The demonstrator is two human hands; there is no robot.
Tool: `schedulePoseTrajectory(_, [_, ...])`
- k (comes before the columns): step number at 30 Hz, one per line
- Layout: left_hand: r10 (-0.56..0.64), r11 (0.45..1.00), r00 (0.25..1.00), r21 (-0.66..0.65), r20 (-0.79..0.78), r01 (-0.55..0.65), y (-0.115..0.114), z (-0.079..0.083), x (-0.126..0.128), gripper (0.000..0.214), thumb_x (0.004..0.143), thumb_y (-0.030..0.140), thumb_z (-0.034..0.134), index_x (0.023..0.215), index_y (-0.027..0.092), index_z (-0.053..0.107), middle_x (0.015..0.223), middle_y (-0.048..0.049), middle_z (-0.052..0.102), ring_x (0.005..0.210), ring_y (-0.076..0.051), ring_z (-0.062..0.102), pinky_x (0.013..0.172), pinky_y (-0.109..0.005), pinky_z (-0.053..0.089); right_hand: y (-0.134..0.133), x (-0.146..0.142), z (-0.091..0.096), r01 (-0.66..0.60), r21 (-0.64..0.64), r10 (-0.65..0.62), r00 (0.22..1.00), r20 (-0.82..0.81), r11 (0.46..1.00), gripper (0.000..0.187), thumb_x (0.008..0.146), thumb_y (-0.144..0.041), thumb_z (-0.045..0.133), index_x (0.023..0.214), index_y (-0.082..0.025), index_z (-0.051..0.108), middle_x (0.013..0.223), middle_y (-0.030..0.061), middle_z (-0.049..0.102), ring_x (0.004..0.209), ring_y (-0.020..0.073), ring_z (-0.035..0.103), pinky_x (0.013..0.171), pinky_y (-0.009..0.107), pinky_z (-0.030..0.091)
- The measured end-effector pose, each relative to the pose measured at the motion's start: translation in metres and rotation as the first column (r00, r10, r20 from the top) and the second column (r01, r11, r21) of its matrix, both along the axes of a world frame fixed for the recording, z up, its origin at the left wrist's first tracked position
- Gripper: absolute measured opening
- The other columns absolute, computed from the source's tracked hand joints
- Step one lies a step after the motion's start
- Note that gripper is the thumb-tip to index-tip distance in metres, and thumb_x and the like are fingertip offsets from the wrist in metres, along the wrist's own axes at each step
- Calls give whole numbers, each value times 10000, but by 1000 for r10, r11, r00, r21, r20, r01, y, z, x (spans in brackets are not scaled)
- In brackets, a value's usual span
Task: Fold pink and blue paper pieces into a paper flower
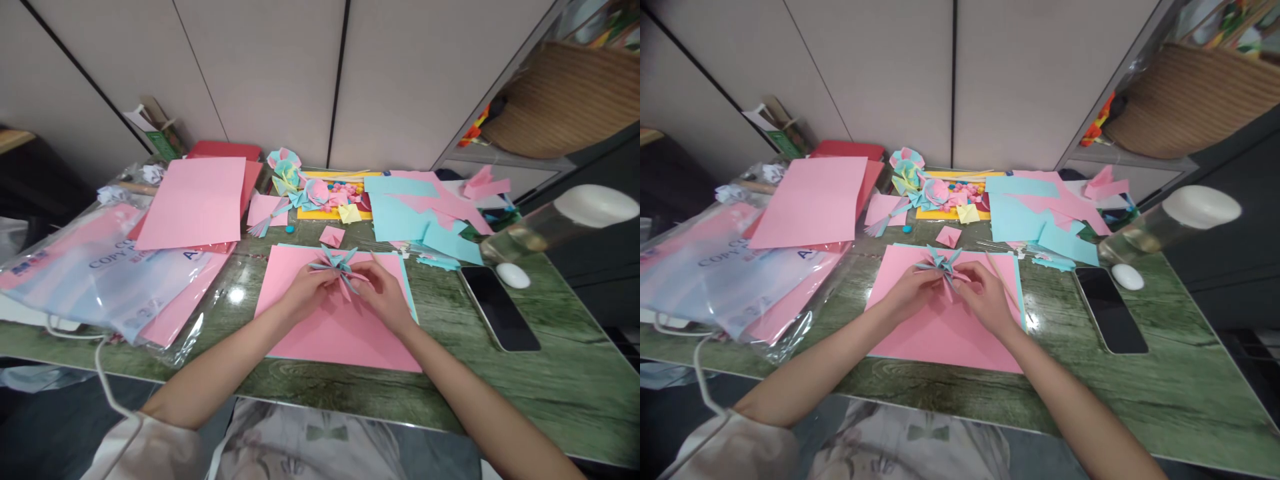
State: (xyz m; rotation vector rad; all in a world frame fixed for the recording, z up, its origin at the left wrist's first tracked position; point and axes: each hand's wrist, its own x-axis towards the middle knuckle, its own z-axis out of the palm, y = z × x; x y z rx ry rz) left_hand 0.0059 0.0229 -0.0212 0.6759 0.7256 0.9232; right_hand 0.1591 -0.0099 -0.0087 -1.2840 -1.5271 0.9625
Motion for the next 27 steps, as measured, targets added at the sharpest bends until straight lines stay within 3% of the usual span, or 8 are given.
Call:
schedulePoseTrajectory(4, [-32, 1000, 999, 3, 24, 31, -2, 4, -2, 173, 644, 135, 674, 798, 122, 597, 766, -31, 610, 702, -107, 566, 674, -244, 419, 4, 2, -3, 109, -59, -115, 987, -115, 992, 154, 726, -326, 620, 824, -207, 612, 816, 18, 643, 769, 155, 605, 725, 293, 474])
schedulePoseTrajectory(8, [-218, 974, 974, 71, 57, 214, 4, 9, -12, 299, 636, 147, 693, 912, 182, 583, 1039, -61, 574, 888, -169, 576, 792, -337, 447, 7, 10, -2, 168, -49, -174, 971, -163, 985, 117, 729, -320, 612, 773, -212, 622, 781, 5, 640, 746, 145, 606, 703, 276, 475])
schedulePoseTrajectory(10, [-258, 954, 966, 159, 0, 254, 10, 12, -19, 482, 633, 196, 700, 1082, 266, 538, 1222, -73, 477, 1020, -227, 534, 816, -388, 452, 9, 16, 2, 147, -43, -152, 975, -160, 988, 102, 735, -307, 598, 750, -208, 615, 750, -2, 625, 736, 142, 601, 683, 267, 470])
schedulePoseTrajectory(13, [-191, 892, 961, 373, -200, 255, 17, 20, -29, 633, 584, 217, 736, 1161, 334, 502, 1355, -47, 357, 1223, -252, 368, 908, -364, 409, 11, 23, 9, -54, -97, 49, 997, -53, 994, 93, 727, -286, 592, 713, -196, 612, 715, -4, 615, 698, 138, 589, 654, 265, 462])
schedulePoseTrajectory(16, [-231, 811, 901, 439, -366, 386, 14, 28, -29, 313, 713, 345, 621, 1019, 280, 623, 1329, -50, 389, 1237, -245, 355, 925, -344, 396, 11, 25, 16, -200, -129, 207, 978, 40, 971, 98, 733, -277, 569, 745, -190, 612, 765, 7, 622, 687, 133, 581, 657, 271, 464])
schedulePoseTrajectory(18, [-239, 806, 868, 410, -435, 427, 9, 29, -25, 272, 803, 404, 483, 877, 227, 676, 1272, -67, 444, 1157, -229, 443, 883, -329, 419, 9, 23, 18, -232, -113, 243, 966, 90, 966, 110, 738, -277, 554, 787, -193, 606, 819, 15, 628, 715, 138, 586, 684, 282, 469])
schedulePoseTrajectory(24, [-114, 849, 829, 380, -548, 368, -6, 26, -12, 240, 731, 393, 582, 714, 154, 595, 738, -27, 578, 639, -115, 539, 605, -241, 420, 1, 15, 17, -149, -17, 148, 957, 248, 989, 216, 732, -225, 554, 948, -229, 555, 784, -6, 610, 752, 148, 580, 765, 317, 454])
schedulePoseTrajectory(27, [-113, 852, 840, 384, -531, 357, -10, 29, -11, 203, 729, 359, 593, 798, 170, 567, 804, -24, 581, 657, -107, 550, 613, -237, 429, -2, 11, 16, -87, 6, 83, 967, 243, 996, 259, 737, -223, 561, 994, -234, 533, 822, 0, 594, 768, 146, 573, 740, 300, 455])
